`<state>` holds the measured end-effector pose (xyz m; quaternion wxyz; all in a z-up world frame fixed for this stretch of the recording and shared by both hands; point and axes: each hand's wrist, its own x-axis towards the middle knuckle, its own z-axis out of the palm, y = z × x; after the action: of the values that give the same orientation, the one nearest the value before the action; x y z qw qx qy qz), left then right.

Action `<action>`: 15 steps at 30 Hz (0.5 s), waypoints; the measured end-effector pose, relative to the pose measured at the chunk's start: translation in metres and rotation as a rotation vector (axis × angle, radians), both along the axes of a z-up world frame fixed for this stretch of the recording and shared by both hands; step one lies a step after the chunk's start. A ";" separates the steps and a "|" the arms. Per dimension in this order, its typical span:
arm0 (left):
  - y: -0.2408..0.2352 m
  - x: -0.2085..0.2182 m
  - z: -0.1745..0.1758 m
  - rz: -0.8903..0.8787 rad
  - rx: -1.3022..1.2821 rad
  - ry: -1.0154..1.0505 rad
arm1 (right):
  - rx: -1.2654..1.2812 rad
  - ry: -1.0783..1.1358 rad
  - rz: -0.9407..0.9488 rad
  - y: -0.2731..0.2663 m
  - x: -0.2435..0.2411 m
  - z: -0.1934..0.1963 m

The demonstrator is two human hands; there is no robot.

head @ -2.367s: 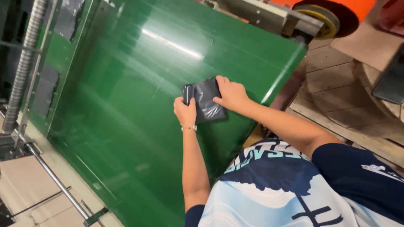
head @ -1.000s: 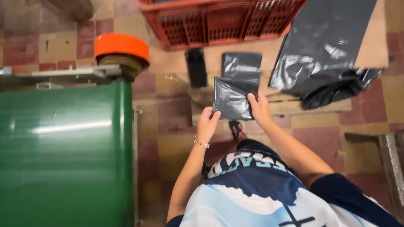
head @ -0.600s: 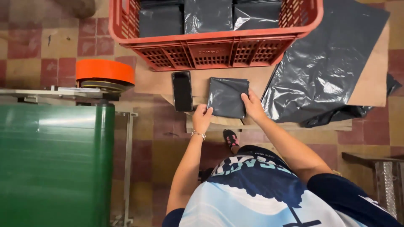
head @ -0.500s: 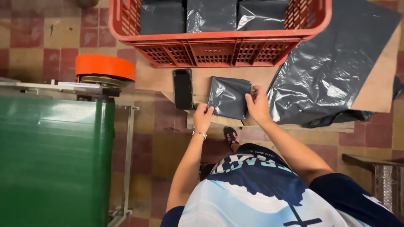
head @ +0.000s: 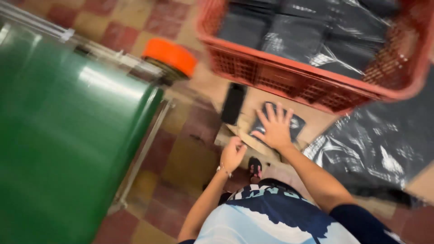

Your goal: Picking up plastic bags from a conveyor belt, folding them into a compact shape, and stacking them into a storage crate.

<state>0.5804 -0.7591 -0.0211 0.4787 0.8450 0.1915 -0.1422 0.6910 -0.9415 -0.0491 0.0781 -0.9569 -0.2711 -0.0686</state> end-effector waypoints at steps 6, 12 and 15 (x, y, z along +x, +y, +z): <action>0.058 -0.128 -0.036 0.162 -0.035 -0.011 | -0.006 -0.205 0.066 0.012 -0.014 0.015; 0.112 -0.211 -0.003 0.359 -0.123 -0.007 | 0.119 -0.276 -0.046 0.012 -0.013 0.009; 0.137 -0.244 0.025 0.431 -0.120 -0.057 | 0.271 -0.448 0.038 0.052 -0.032 0.006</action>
<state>0.3368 -0.6220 0.0040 0.5528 0.7581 0.3451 -0.0238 0.6593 -0.8892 -0.0430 0.1448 -0.8935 -0.2878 -0.3128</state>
